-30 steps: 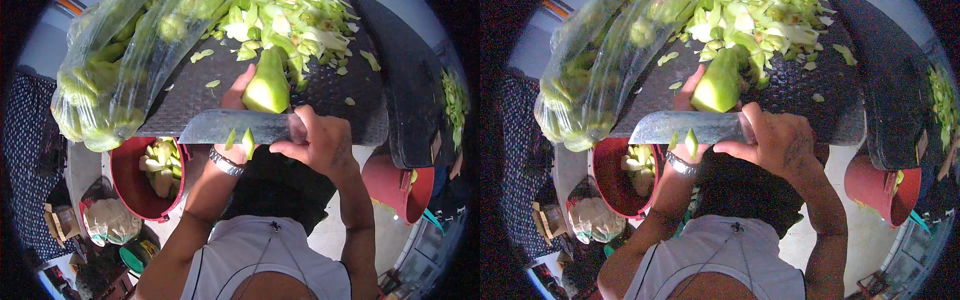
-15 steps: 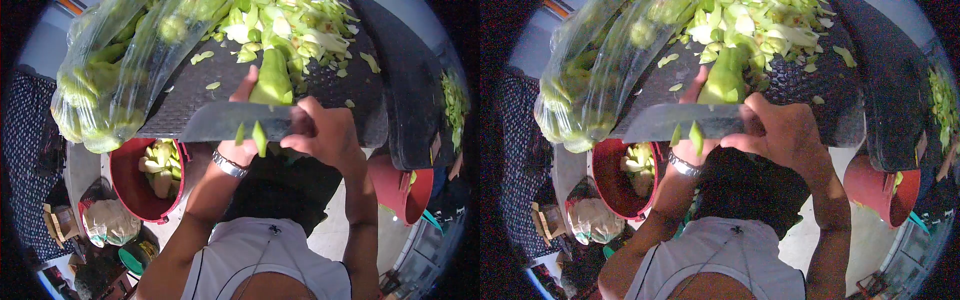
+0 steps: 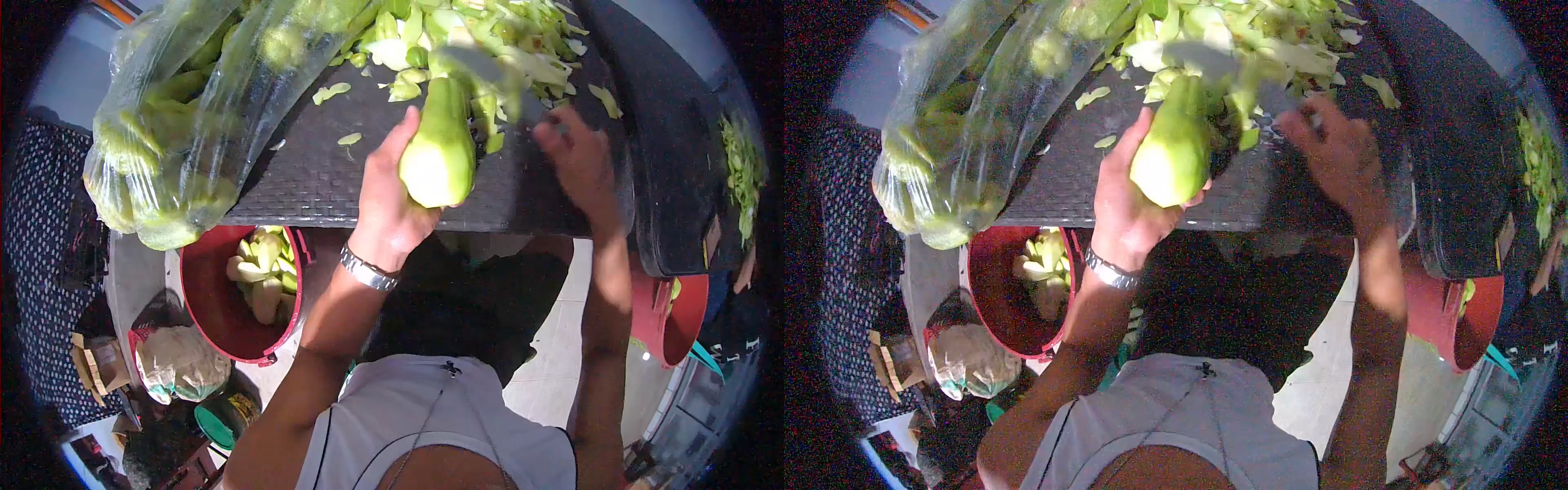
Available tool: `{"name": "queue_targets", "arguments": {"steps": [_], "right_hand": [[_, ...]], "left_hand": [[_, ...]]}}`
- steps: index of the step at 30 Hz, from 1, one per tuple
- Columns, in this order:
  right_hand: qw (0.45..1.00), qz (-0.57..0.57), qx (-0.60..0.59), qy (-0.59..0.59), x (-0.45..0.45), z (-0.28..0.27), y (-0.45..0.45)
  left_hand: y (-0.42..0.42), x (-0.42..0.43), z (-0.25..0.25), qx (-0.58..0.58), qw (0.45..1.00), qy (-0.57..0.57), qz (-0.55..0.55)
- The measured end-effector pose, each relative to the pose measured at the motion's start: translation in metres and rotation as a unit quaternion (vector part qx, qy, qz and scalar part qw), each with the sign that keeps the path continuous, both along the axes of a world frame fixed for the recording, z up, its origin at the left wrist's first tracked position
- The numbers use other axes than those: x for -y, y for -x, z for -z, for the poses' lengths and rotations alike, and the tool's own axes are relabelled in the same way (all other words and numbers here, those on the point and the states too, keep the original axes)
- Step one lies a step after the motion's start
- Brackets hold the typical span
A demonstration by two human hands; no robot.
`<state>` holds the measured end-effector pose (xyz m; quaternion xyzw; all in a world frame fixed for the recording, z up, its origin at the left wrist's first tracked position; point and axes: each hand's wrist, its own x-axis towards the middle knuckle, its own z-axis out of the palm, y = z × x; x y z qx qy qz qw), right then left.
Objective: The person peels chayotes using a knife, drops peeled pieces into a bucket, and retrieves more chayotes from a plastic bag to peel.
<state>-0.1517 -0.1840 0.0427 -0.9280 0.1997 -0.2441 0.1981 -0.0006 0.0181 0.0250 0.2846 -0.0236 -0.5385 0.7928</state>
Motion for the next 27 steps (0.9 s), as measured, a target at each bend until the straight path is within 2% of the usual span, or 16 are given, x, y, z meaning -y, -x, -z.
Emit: {"name": "queue_targets", "arguments": {"steps": [3,5,7,9,10,11,12,15,22,24,27], "right_hand": [[1.0,-0.02,0.015,0.013,0.004,0.0,0.003],[0.999,-0.006,-0.031,-0.036,-0.018,-0.013,0.003],[0.984,0.042,-0.101,-0.139,-0.059,-0.03,0.002],[0.99,-0.075,-0.025,-0.114,-0.08,-0.011,0.007],[0.992,-0.093,-0.022,-0.084,-0.085,-0.007,0.007],[0.992,-0.11,-0.019,-0.055,-0.091,-0.005,0.007],[0.992,-0.126,-0.016,-0.024,-0.094,-0.004,0.007],[0.993,-0.112,-0.004,0.042,-0.092,0.003,0.007],[0.992,-0.111,-0.044,0.036,-0.083,-0.006,0.01],[0.994,-0.087,-0.063,0.003,-0.07,-0.01,0.01],[0.996,-0.073,-0.059,0.002,-0.061,-0.009,0.01]], "left_hand": [[-0.004,0.0,0.002,-0.013,1.0,0.02,0.018],[-0.003,0.005,0.0,-0.04,0.999,0.019,0.008],[0.002,0.008,-0.006,-0.089,0.996,0.008,-0.03],[0.011,0.015,-0.012,-0.094,0.992,0.026,-0.08],[-0.001,0.013,-0.003,-0.113,0.991,0.067,0.005],[0.003,0.02,-0.001,0.018,0.998,-0.005,-0.057],[0.004,0.02,-0.001,0.034,0.997,-0.017,-0.062],[0.005,0.022,0.002,0.034,0.998,-0.008,-0.053],[0.001,0.02,0.007,-0.02,1.0,0.02,-0.012],[0.008,0.016,0.006,-0.005,0.999,-0.011,-0.047],[0.004,0.014,0.007,-0.052,0.998,0.047,-0.006]]}}
